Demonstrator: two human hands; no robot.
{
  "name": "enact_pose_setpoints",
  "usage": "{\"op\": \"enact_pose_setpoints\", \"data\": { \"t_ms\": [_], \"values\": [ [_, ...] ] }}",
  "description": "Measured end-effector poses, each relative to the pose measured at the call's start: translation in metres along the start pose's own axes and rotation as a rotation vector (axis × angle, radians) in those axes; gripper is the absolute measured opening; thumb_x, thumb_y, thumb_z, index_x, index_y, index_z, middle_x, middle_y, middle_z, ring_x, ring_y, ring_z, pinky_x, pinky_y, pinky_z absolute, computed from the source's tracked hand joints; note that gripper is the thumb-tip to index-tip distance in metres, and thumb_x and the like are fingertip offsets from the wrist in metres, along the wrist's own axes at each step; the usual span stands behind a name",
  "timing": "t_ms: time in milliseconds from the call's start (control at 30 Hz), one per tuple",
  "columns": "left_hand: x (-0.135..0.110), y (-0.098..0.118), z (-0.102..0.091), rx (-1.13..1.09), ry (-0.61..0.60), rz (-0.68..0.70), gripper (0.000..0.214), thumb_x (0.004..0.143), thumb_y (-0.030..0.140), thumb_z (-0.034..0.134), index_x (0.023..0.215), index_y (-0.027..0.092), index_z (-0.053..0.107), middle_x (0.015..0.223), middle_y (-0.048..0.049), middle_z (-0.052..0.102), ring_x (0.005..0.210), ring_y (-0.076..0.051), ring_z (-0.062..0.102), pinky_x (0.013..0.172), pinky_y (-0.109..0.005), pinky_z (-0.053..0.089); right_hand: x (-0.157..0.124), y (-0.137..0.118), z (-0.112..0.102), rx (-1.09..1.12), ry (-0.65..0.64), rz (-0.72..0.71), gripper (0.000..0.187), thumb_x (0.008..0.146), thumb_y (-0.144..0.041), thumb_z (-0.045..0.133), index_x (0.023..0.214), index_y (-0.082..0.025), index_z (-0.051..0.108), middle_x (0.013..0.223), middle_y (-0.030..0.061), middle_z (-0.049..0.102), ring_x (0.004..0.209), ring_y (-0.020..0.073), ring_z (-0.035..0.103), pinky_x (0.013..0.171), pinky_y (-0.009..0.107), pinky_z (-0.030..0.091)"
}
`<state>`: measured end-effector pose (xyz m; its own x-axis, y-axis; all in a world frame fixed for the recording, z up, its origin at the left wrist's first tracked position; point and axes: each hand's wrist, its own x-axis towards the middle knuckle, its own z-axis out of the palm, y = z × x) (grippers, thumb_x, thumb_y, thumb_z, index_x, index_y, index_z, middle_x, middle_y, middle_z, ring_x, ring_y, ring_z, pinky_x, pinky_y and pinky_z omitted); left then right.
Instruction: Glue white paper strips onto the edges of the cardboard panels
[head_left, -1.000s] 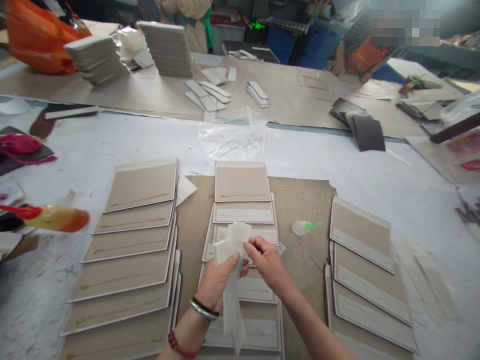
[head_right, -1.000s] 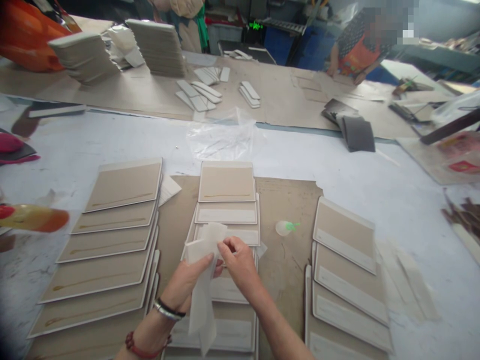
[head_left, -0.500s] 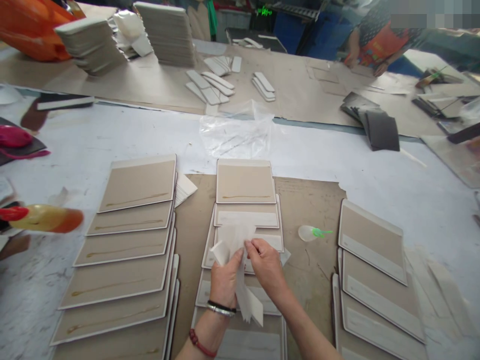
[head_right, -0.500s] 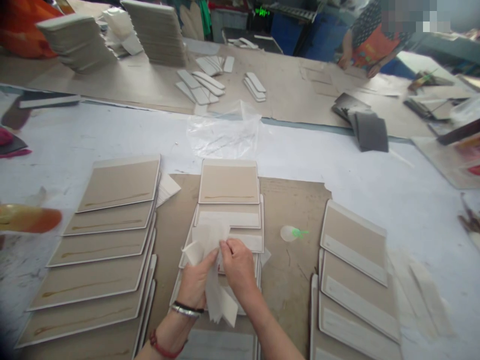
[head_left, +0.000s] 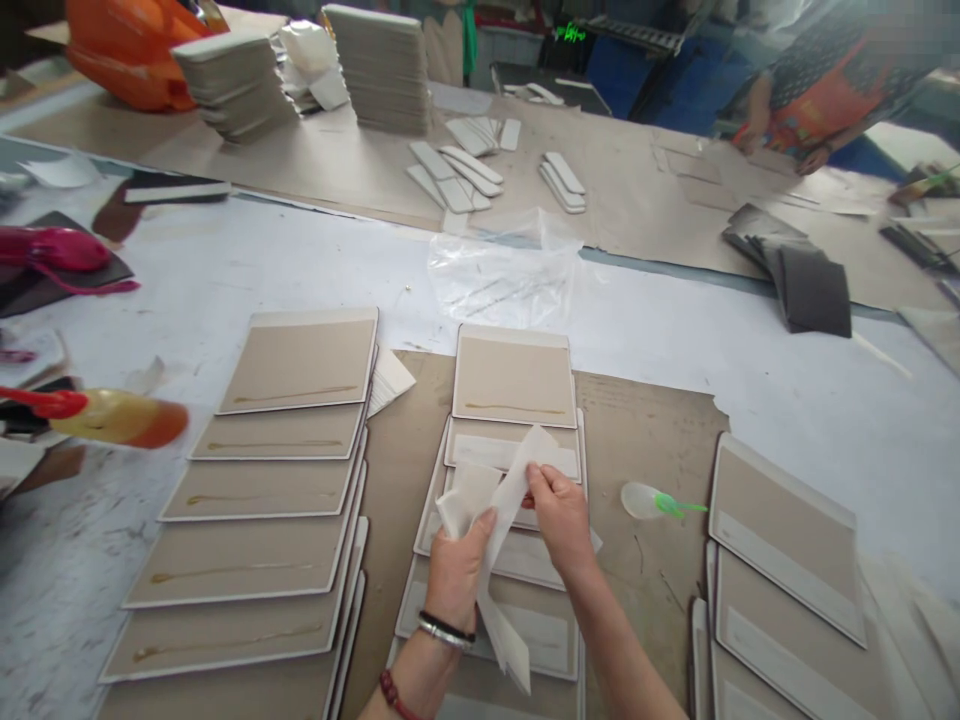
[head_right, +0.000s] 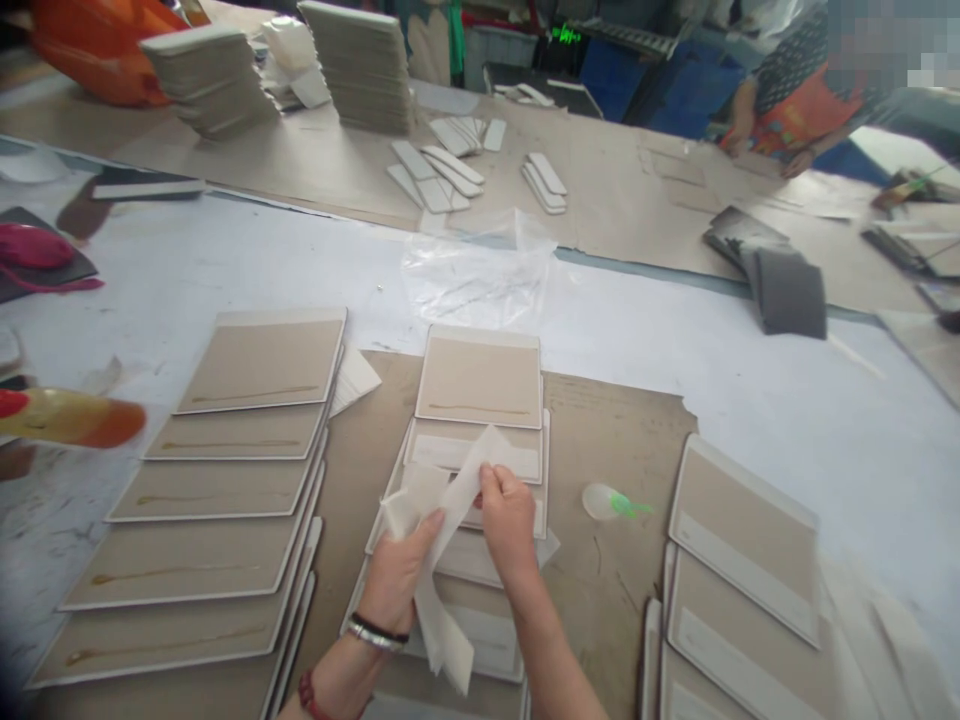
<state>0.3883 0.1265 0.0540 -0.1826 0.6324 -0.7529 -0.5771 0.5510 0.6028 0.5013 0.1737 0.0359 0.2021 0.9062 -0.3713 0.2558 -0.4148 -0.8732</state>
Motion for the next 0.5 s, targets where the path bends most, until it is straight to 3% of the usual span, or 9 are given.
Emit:
{"op": "enact_pose_setpoints", "data": {
  "t_ms": [100, 233, 300, 400, 500],
  "values": [
    [0.003, 0.004, -0.008, 0.110, -0.083, -0.027, 0.050, 0.052, 0.031, 0.077, 0.095, 0.010, 0.064, 0.088, -0.0083, 0.070, 0.081, -0.022, 0.064, 0.075, -0.030, 0.050, 0.026, -0.013, -0.005, 0.209, 0.013, 0.029, 0.030, 0.074, -0.048, 0.051, 0.064, -0.020, 0.046, 0.058, -0.0037, 0.045, 0.053, 0.0120, 0.045, 0.051, 0.024, 0.039],
    [0.008, 0.019, -0.014, 0.374, -0.249, 0.027, 0.055, 0.053, 0.019, 0.072, 0.105, 0.011, 0.056, 0.090, -0.0074, 0.069, 0.079, -0.020, 0.063, 0.073, -0.028, 0.048, 0.059, -0.045, -0.006, 0.266, -0.201, 0.063, 0.026, 0.073, -0.045, 0.051, 0.071, -0.022, 0.039, 0.058, -0.0071, 0.042, 0.047, 0.0093, 0.040, 0.047, 0.022, 0.036],
    [0.009, 0.032, -0.013, 0.585, -0.255, 0.081, 0.056, 0.054, 0.015, 0.069, 0.107, 0.012, 0.053, 0.089, -0.0062, 0.068, 0.078, -0.020, 0.062, 0.071, -0.028, 0.047, 0.075, -0.061, -0.002, 0.095, -0.335, 0.012, 0.023, 0.077, -0.042, 0.047, 0.070, -0.023, 0.037, 0.054, -0.0086, 0.037, 0.044, 0.0087, 0.035, 0.045, 0.021, 0.032],
    [0.012, 0.053, -0.007, 0.908, -0.264, 0.203, 0.056, 0.055, 0.012, 0.066, 0.109, 0.016, 0.051, 0.093, -0.0057, 0.066, 0.084, -0.022, 0.061, 0.072, -0.029, 0.044, 0.099, -0.075, 0.009, -0.357, -0.470, -0.217, 0.024, 0.081, -0.033, 0.043, 0.061, -0.021, 0.036, 0.052, -0.0074, 0.034, 0.047, 0.0092, 0.034, 0.049, 0.022, 0.028],
    [0.019, 0.067, 0.000, 1.270, -0.319, 0.392, 0.031, 0.067, 0.005, 0.053, 0.095, 0.016, 0.057, 0.092, -0.0081, 0.064, 0.088, -0.023, 0.058, 0.076, -0.031, 0.042, 0.122, -0.081, 0.019, -0.755, -0.568, -0.424, 0.027, 0.082, -0.026, 0.045, 0.056, -0.020, 0.039, 0.055, -0.0045, 0.041, 0.054, 0.0107, 0.039, 0.056, 0.023, 0.028]
  ]
}}
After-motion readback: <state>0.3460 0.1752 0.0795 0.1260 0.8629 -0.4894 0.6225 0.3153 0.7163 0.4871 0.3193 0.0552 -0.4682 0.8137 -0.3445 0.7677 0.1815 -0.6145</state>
